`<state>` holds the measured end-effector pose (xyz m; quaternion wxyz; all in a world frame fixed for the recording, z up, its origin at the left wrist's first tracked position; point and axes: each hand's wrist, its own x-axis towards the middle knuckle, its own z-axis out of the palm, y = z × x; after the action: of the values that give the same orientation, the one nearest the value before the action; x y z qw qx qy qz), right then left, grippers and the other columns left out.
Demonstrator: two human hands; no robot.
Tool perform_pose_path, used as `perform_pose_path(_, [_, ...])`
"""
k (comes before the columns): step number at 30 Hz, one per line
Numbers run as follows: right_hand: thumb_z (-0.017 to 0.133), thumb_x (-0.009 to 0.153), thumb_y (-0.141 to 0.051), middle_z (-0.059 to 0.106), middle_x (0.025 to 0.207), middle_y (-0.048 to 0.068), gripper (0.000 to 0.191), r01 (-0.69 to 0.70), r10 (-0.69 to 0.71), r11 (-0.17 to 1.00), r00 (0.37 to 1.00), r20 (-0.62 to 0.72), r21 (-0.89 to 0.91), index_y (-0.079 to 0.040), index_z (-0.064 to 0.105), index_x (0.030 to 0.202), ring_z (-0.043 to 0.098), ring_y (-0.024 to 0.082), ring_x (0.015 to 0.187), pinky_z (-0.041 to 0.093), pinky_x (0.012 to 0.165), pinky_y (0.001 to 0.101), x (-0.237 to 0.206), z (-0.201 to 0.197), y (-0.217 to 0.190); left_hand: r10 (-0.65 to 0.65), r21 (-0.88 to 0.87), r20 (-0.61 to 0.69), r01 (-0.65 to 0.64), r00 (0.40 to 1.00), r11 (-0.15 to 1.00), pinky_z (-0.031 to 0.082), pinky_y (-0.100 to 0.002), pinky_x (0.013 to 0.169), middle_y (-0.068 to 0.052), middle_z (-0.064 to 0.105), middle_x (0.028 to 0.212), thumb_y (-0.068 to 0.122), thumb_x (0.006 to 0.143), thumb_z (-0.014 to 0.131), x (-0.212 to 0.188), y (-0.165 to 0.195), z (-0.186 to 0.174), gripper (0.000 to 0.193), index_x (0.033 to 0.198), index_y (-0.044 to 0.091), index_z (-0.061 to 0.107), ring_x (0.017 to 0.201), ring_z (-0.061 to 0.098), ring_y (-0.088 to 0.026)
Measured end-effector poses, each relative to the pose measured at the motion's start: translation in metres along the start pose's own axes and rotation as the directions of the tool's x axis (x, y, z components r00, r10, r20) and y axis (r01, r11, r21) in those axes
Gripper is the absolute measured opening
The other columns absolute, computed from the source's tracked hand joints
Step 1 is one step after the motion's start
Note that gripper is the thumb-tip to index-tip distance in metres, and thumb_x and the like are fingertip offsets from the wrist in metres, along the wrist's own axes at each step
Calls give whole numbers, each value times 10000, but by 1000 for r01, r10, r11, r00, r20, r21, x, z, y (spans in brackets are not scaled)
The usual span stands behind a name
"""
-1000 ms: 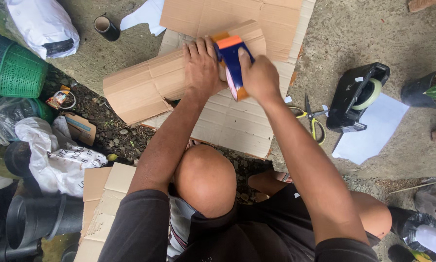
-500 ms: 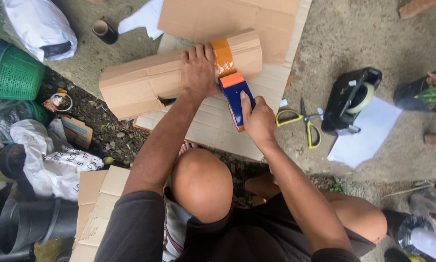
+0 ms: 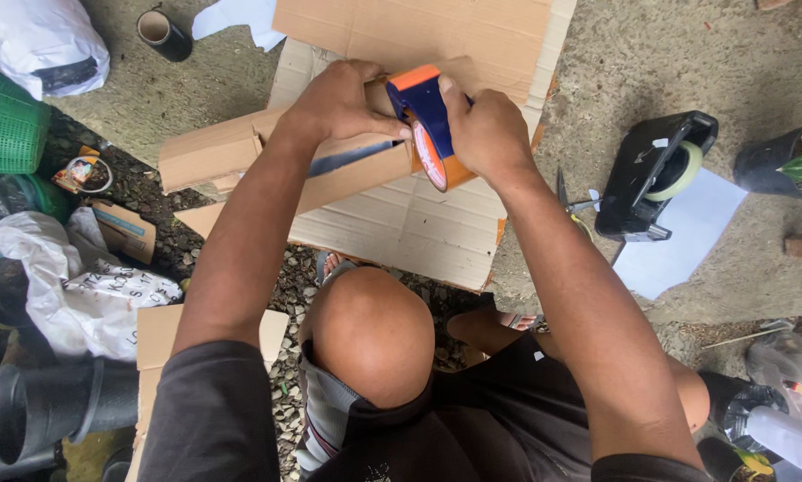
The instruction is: The person assembles cardboard sheets into cylindrical packages by folding, cutting, and taping them around rolled paper. They use scissors to trim the cardboard and a tape dispenser to secure the seams, repeating the process for multiple units.
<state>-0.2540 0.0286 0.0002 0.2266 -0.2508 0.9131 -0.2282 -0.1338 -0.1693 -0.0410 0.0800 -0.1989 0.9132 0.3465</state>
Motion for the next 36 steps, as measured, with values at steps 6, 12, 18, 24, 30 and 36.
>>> perform_pose_path(6, [474, 1013, -596, 694, 793, 291, 718, -22, 22, 1000, 1000, 7, 8, 53, 715, 822, 714, 427, 827, 541, 797, 511, -2, -3, 3, 2, 545, -92, 49, 996, 837, 98, -613, 1180, -304, 206, 1597, 969, 426, 683, -27, 31, 35, 1588, 1517, -79, 204, 1532, 184, -423])
perform_pose_path(12, [581, 942, -664, 727, 889, 261, 774, -23, 22, 995, 1000, 2, 99, 104, 645, 1012, 751, 355, 887, 581, 805, 443, -20, -5, 1, 65, 568, -214, 70, 975, 820, 222, -533, 1205, -259, 368, 1570, 868, 552, 737, -33, 48, 50, 1469, 1561, -62, 213, 1448, 362, -373])
perform_pose_path(18, [793, 758, -517, 746, 1061, 194, 850, 279, -269, 947, 959, -84, 156, -34, 504, 1395, 733, 347, 973, 568, 827, 398, -50, -2, -6, 25, 533, -159, 65, 987, 843, 346, -499, 1142, -267, 446, 1502, 798, 632, 739, -25, 39, 49, 1353, 1624, 53, 201, 1327, 484, -401])
perform_pose_path(24, [778, 780, -439, 771, 1056, 159, 710, 169, -169, 972, 985, -12, 165, -142, 595, 1399, 761, 299, 998, 588, 881, 380, -71, -16, -6, 54, 549, -151, 39, 987, 835, 382, -525, 1077, -296, 447, 1450, 867, 619, 736, -20, 39, 50, 1379, 1578, 42, 188, 1272, 497, -429])
perform_pose_path(30, [760, 781, -430, 773, 1044, 162, 715, 113, -121, 975, 992, 28, 192, -157, 578, 1415, 765, 291, 977, 584, 865, 383, -110, -21, 6, 56, 548, -124, 21, 991, 836, 432, -528, 1066, -309, 452, 1464, 809, 611, 812, -22, 40, 48, 1374, 1613, 110, 183, 1261, 538, -431])
perform_pose_path(36, [773, 779, -444, 767, 1048, 165, 763, 29, -40, 988, 997, 71, 154, -168, 527, 1447, 761, 292, 976, 578, 866, 381, -129, -21, 17, 114, 567, -129, -21, 985, 823, 424, -543, 1065, -353, 382, 1506, 741, 581, 871, -23, 35, 56, 1367, 1617, 186, 174, 1282, 519, -450])
